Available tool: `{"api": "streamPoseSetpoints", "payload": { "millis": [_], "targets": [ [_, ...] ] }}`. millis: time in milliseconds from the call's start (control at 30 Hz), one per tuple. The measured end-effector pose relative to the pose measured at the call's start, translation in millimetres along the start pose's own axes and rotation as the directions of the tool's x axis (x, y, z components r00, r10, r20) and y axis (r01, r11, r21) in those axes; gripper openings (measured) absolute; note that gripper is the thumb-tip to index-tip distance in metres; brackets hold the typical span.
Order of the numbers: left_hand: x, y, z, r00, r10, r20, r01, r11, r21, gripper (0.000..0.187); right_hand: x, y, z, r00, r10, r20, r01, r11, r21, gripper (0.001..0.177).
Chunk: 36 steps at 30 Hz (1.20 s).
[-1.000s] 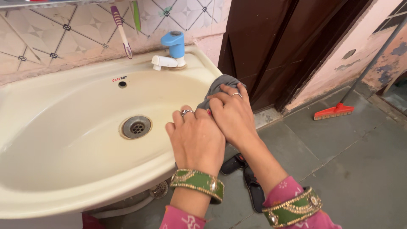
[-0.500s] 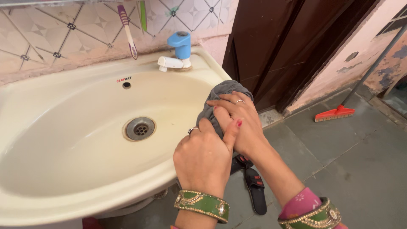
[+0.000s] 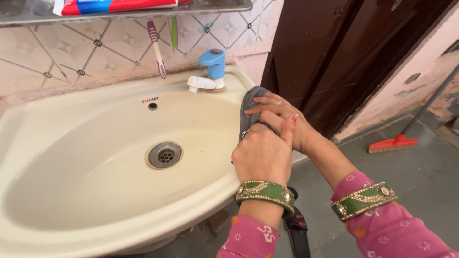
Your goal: The person uses a gray cloth to wipe the faucet, basin, and underside of a wall-mounted bathroom sink. The person then wipes the drain pipe and surrounding wall area.
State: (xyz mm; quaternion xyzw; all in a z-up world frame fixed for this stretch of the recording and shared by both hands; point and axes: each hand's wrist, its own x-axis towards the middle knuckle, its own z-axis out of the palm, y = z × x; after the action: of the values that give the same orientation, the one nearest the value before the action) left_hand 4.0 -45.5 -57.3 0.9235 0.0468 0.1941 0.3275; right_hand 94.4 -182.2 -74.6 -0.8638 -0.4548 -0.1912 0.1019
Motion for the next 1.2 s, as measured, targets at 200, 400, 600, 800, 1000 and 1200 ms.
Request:
{"api": "streamPoseSetpoints", "payload": {
  "millis": [200, 400, 600, 800, 1000, 1200],
  "targets": [
    [-7.2, -4.9, -1.2, 0.986, 0.147, -0.080, -0.143, 0.988, 0.051, 0.067, -7.0, -7.4, 6.1, 0.988, 0.036, -0.147, -0.036, 0.999, 0.009, 0.022],
    [-23.7, -20.1, -9.6, 0.914, 0.371, -0.164, -0.327, 0.914, 0.240, 0.068, -13.7, -39.5, 8.5, 0.919, -0.032, -0.392, 0.018, 0.999, -0.041, 0.017],
    [-43.8, -52.9, -31.6, 0.825, 0.481, -0.296, -0.422, 0.873, 0.244, 0.068, -3.6, -98.0, 2.0, 0.882, 0.203, -0.424, -0.244, 0.969, -0.042, 0.024],
    [-57.7, -95.1, -58.8, 0.707, 0.600, -0.375, -0.530, 0.800, 0.280, 0.069, 18.9, -155.5, 3.0, 0.742, 0.558, -0.372, -0.550, 0.823, 0.138, 0.043],
    [-62.7, -136.1, -91.3, 0.651, 0.654, -0.385, -0.543, 0.756, 0.365, 0.076, 37.1, -202.2, 15.2, 0.756, 0.473, -0.452, -0.518, 0.855, 0.029, 0.041],
    [-60.0, -153.8, -111.5, 0.655, 0.662, -0.365, -0.508, 0.743, 0.435, 0.081, 46.5, -218.8, 19.6, 0.810, 0.478, -0.340, -0.547, 0.824, -0.143, 0.040]
  ]
}}
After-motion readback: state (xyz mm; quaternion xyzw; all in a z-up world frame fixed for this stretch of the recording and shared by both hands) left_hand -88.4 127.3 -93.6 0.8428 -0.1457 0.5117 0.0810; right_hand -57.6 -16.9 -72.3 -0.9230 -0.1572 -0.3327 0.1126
